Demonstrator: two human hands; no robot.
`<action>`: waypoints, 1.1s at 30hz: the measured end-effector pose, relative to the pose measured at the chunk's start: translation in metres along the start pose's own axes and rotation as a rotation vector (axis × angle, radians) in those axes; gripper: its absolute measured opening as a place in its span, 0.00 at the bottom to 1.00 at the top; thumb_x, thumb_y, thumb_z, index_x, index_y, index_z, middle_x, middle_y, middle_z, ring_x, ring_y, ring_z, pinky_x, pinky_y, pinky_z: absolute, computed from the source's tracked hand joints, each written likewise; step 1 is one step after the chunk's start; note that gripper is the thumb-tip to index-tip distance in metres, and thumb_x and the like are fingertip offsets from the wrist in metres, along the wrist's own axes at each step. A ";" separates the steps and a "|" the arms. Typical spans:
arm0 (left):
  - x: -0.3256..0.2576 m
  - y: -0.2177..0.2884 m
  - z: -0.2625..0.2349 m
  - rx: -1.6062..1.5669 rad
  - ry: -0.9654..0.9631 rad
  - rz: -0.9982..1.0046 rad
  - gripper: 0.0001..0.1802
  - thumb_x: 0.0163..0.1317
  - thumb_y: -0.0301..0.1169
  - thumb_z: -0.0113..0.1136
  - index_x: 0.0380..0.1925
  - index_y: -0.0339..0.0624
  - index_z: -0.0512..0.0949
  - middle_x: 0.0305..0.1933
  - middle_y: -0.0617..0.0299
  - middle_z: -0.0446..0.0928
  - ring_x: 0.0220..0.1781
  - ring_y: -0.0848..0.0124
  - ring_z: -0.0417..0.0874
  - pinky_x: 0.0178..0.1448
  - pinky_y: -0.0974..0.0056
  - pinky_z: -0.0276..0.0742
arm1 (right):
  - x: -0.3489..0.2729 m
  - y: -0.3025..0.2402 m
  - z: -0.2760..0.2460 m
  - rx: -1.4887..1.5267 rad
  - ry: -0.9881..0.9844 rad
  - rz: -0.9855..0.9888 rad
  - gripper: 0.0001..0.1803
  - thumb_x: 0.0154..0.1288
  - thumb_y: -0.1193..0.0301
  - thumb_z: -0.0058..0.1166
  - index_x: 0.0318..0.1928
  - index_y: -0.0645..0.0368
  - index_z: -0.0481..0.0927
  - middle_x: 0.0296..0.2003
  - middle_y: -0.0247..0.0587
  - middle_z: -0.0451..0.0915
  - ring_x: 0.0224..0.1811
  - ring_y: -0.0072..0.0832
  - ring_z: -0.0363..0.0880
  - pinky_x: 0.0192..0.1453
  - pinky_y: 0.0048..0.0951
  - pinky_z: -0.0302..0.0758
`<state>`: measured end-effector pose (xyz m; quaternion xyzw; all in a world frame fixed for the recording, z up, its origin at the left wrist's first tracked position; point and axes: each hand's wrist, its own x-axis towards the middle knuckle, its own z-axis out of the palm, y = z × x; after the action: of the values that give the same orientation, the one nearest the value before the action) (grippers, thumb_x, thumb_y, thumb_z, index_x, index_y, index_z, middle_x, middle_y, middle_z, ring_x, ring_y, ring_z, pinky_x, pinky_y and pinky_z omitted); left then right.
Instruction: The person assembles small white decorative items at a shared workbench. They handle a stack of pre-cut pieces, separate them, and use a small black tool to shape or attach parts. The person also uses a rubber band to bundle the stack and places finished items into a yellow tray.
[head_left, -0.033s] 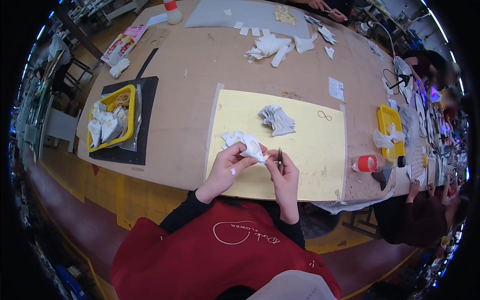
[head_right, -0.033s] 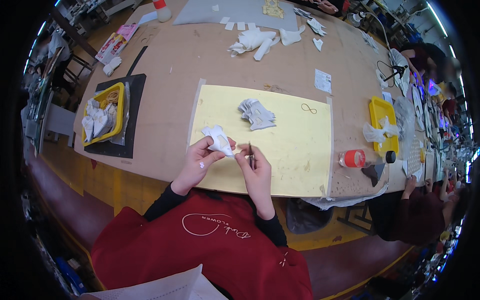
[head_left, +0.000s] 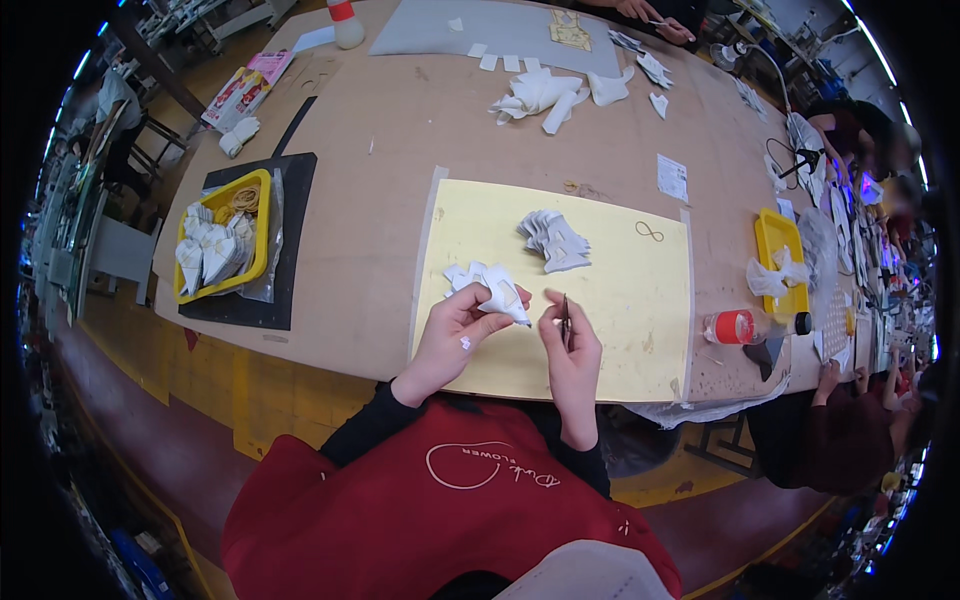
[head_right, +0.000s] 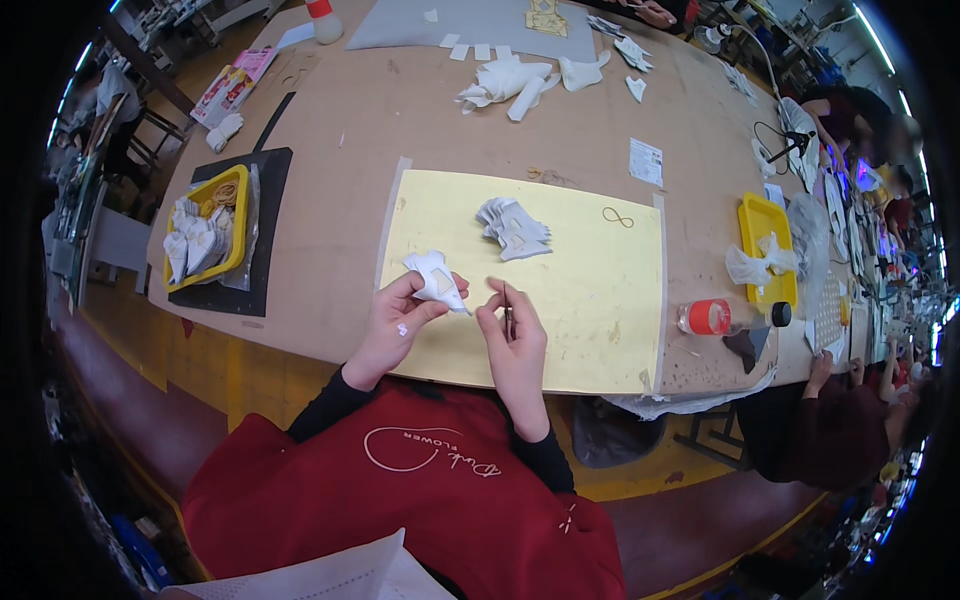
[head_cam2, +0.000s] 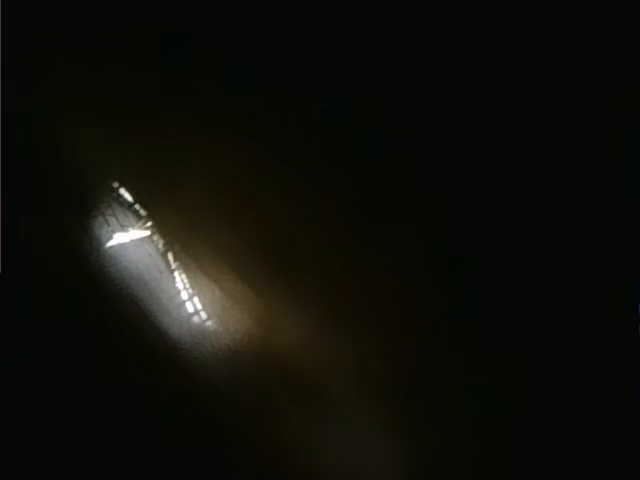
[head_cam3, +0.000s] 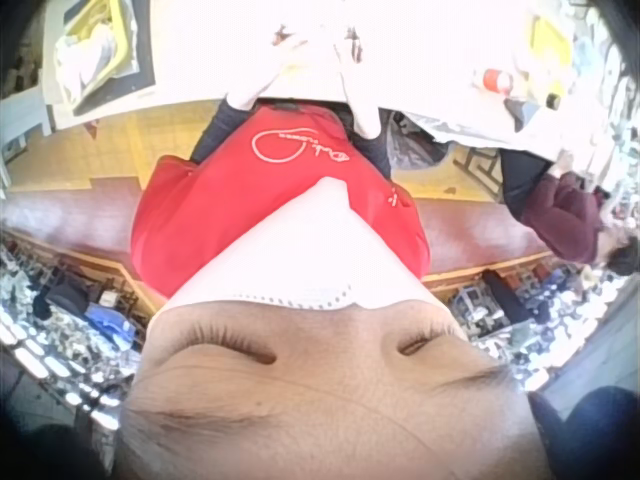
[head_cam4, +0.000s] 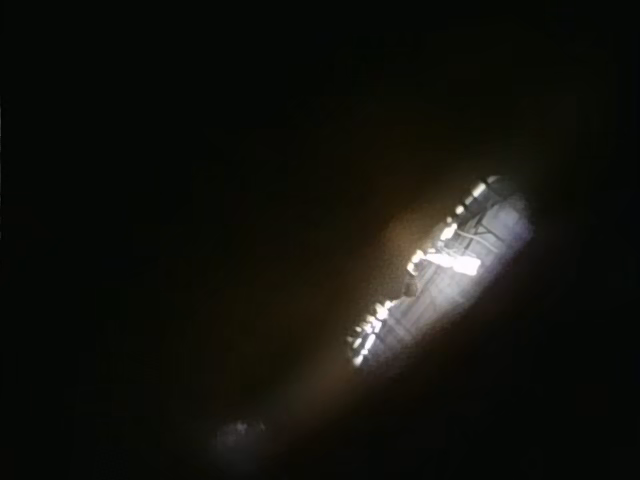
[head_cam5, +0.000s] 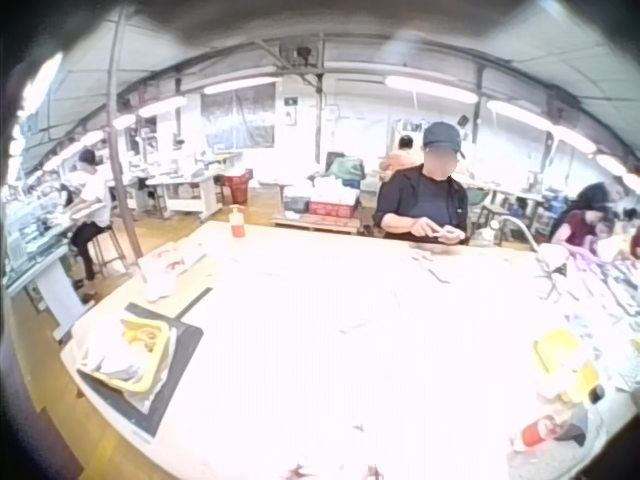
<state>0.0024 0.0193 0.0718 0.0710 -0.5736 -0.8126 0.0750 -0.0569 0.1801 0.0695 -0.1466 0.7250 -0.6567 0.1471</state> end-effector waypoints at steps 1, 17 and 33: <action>0.001 0.000 -0.001 0.017 0.012 0.025 0.09 0.67 0.18 0.54 0.46 0.30 0.75 0.55 0.52 0.79 0.55 0.67 0.81 0.61 0.64 0.76 | 0.002 -0.003 0.000 -0.068 0.034 -0.122 0.17 0.69 0.77 0.51 0.58 0.65 0.76 0.32 0.30 0.70 0.27 0.14 0.64 0.30 0.16 0.61; -0.008 0.008 -0.001 0.282 0.086 0.200 0.10 0.64 0.16 0.56 0.45 0.26 0.77 0.47 0.53 0.83 0.48 0.69 0.85 0.54 0.67 0.81 | -0.006 -0.027 0.009 -0.300 0.007 -0.428 0.22 0.59 0.82 0.58 0.56 0.67 0.79 0.30 0.43 0.76 0.27 0.30 0.77 0.32 0.26 0.73; -0.011 0.009 0.002 0.258 0.090 0.168 0.10 0.64 0.13 0.55 0.45 0.26 0.78 0.47 0.52 0.83 0.49 0.68 0.84 0.57 0.66 0.80 | -0.011 -0.030 0.009 -0.229 0.003 -0.401 0.21 0.60 0.84 0.59 0.56 0.67 0.80 0.31 0.43 0.77 0.28 0.27 0.76 0.32 0.24 0.72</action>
<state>0.0132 0.0201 0.0811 0.0684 -0.6733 -0.7190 0.1586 -0.0431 0.1735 0.0991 -0.3024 0.7515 -0.5864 -0.0050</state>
